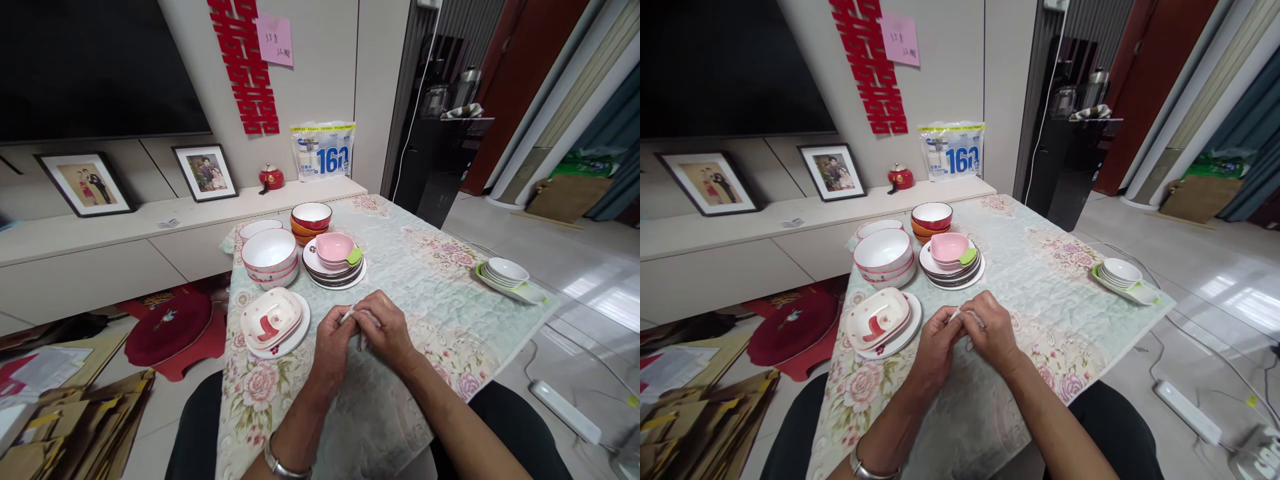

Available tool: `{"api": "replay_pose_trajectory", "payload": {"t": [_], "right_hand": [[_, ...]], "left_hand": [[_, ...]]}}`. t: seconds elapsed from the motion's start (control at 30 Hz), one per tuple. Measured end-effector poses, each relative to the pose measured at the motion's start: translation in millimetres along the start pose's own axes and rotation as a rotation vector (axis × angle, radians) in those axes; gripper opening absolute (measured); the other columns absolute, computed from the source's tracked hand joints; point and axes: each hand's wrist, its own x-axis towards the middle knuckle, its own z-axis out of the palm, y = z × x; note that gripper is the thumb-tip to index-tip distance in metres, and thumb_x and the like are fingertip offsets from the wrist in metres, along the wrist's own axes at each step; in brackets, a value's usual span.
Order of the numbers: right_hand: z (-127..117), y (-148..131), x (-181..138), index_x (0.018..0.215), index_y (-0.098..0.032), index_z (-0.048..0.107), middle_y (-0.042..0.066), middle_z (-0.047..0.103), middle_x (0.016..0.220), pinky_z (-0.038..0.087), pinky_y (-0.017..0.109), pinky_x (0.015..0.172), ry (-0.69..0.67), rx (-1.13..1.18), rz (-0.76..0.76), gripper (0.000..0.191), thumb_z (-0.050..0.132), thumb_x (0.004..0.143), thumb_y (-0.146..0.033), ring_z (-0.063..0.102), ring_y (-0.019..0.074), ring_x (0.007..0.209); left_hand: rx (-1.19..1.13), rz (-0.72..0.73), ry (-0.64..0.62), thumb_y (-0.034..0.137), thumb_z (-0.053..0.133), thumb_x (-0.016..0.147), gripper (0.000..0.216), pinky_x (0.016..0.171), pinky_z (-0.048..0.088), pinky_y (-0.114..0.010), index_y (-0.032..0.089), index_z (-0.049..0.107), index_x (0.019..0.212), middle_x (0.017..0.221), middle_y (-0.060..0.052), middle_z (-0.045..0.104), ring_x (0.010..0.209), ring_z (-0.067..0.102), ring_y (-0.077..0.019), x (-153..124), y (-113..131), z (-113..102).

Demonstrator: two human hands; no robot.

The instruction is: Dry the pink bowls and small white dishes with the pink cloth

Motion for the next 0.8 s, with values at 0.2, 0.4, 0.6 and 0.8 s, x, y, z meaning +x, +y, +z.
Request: {"api": "replay_pose_trajectory", "payload": {"t": [0.2, 0.4, 0.6, 0.8], "right_hand": [[0.2, 7.1, 2.5, 0.090, -0.020, 0.066, 0.003, 0.064, 0.084, 0.048, 0.030, 0.075, 0.023, 0.017, 0.100, 0.006, 0.060, 0.092, -0.021, 0.061, 0.0179, 0.082], [-1.2, 7.0, 2.1, 0.091, -0.021, 0.066, 0.003, 0.064, 0.083, 0.048, 0.030, 0.074, 0.048, 0.015, 0.098, 0.006, 0.060, 0.092, -0.020, 0.061, 0.0180, 0.081], [-2.1, 4.6, 2.5, 0.091, -0.021, 0.067, 0.003, 0.064, 0.085, 0.048, 0.030, 0.076, 0.007, 0.033, 0.065, 0.007, 0.060, 0.092, -0.020, 0.061, 0.0183, 0.083], [-3.5, 8.2, 3.7, 0.089, -0.021, 0.067, 0.003, 0.064, 0.083, 0.048, 0.030, 0.073, 0.075, 0.000, 0.107, 0.007, 0.060, 0.092, -0.021, 0.061, 0.0180, 0.080]], "left_hand": [[0.014, -0.009, 0.027, 0.025, 0.071, 0.073, 0.015, 0.071, 0.052, -0.027, 0.015, 0.066, 0.081, 0.077, -0.001, 0.068, 0.070, 0.063, -0.0138, -0.9, -0.6, 0.1], [-0.051, -0.015, 0.026, 0.028, 0.075, 0.071, 0.019, 0.071, 0.053, -0.028, 0.015, 0.062, 0.075, 0.075, -0.001, 0.068, 0.069, 0.063, -0.0136, -1.8, 3.4, 4.1], [-0.075, -0.020, 0.018, 0.031, 0.078, 0.070, 0.023, 0.072, 0.051, -0.026, 0.016, 0.061, 0.075, 0.073, 0.000, 0.066, 0.069, 0.061, -0.0121, -3.1, 5.9, 4.4], [-0.076, -0.045, 0.029, 0.031, 0.077, 0.070, 0.024, 0.075, 0.052, -0.027, 0.015, 0.061, 0.077, 0.076, -0.001, 0.066, 0.072, 0.061, -0.0121, -3.8, 5.3, 4.2]]}}
